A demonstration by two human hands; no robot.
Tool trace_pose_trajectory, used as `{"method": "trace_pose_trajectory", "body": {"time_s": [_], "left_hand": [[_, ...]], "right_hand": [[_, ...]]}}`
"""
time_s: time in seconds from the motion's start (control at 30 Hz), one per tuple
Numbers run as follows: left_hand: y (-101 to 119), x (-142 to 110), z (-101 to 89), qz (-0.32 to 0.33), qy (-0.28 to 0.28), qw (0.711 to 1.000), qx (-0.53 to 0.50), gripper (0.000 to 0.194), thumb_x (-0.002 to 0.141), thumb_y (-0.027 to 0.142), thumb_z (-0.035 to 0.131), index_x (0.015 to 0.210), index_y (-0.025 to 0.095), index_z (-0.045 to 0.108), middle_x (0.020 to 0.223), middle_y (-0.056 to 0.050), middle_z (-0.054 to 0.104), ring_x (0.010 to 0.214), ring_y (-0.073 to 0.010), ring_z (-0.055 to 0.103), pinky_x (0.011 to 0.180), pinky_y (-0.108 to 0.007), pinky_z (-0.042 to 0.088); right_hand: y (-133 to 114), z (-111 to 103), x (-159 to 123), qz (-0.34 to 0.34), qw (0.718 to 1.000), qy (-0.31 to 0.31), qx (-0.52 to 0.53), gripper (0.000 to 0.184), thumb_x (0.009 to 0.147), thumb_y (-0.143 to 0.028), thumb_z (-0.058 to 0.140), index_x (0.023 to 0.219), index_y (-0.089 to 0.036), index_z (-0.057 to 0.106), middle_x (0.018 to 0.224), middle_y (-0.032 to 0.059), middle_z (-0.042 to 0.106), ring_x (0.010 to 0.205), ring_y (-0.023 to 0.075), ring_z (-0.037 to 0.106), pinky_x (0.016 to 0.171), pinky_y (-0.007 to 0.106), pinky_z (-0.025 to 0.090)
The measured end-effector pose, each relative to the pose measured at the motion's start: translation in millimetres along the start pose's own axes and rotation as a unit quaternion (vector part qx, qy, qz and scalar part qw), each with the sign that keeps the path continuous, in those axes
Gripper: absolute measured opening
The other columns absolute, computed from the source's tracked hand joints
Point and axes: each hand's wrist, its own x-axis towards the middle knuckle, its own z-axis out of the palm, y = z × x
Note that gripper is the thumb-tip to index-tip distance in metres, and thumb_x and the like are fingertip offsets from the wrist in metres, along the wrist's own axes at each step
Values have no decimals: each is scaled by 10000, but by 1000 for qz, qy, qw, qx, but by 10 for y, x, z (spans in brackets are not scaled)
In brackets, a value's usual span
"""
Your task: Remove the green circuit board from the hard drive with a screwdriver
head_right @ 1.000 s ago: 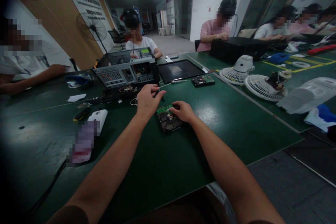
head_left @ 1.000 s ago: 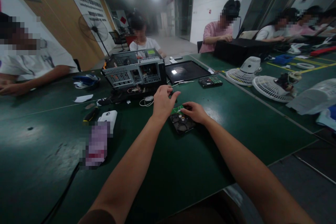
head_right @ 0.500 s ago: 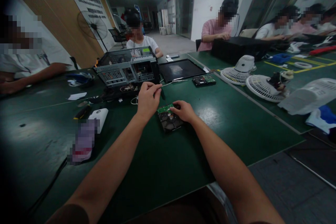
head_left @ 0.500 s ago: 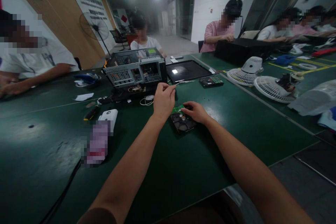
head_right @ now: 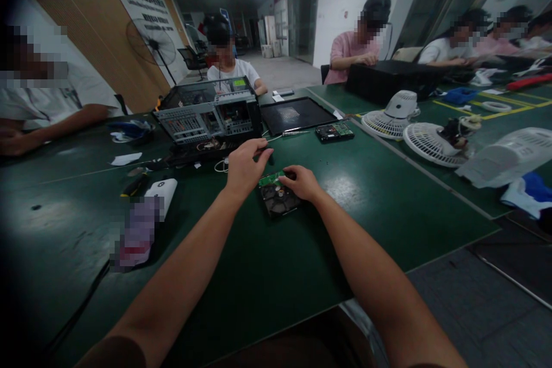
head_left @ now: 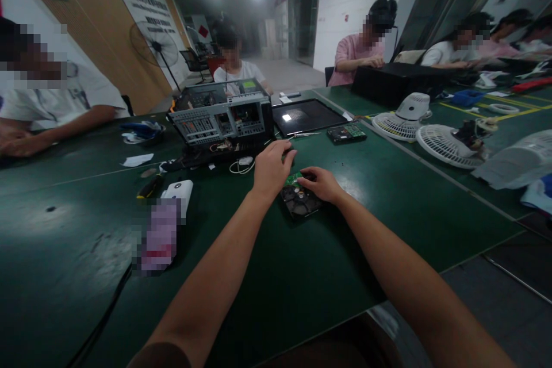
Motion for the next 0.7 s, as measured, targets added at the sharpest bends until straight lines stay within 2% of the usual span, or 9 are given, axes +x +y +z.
{"method": "trace_pose_trajectory", "body": {"time_s": [0.2,0.37,0.53,0.7], "left_hand": [[-26,-21,17,-28,21,999,-5,155,873,217,714,991,192,616,1190,-99,651,1123,-233,630,942,-407,557],[-20,-15,-2,-12,25,999,17,122,902,174,653,1022,198,648,1162,-96,616,1103,-228,605,955,-394,532],[-36,-13,-22,-17,27,998,60,200,915,177,624,1084,237,712,1092,-79,602,999,-218,602,908,-381,533],[-54,-14,1,-3,-1,998,56,289,944,157,558,1178,248,700,1110,-76,631,992,-204,632,908,-357,544]], "right_hand": [[-10,4,-6,-1,1000,6,1,398,871,-456,707,1177,-201,712,1142,84,737,959,205,696,870,314,537],[-32,-5,-11,-1,1000,5,-7,395,872,-449,708,1175,-197,713,1132,82,740,960,206,693,868,312,534],[-43,-18,-12,2,1000,6,-12,404,868,-461,711,1175,-198,713,1137,84,740,960,209,695,871,314,534],[-32,-12,-11,1,1000,6,-9,411,866,-462,712,1178,-195,710,1120,87,743,947,211,699,858,316,540]]}}
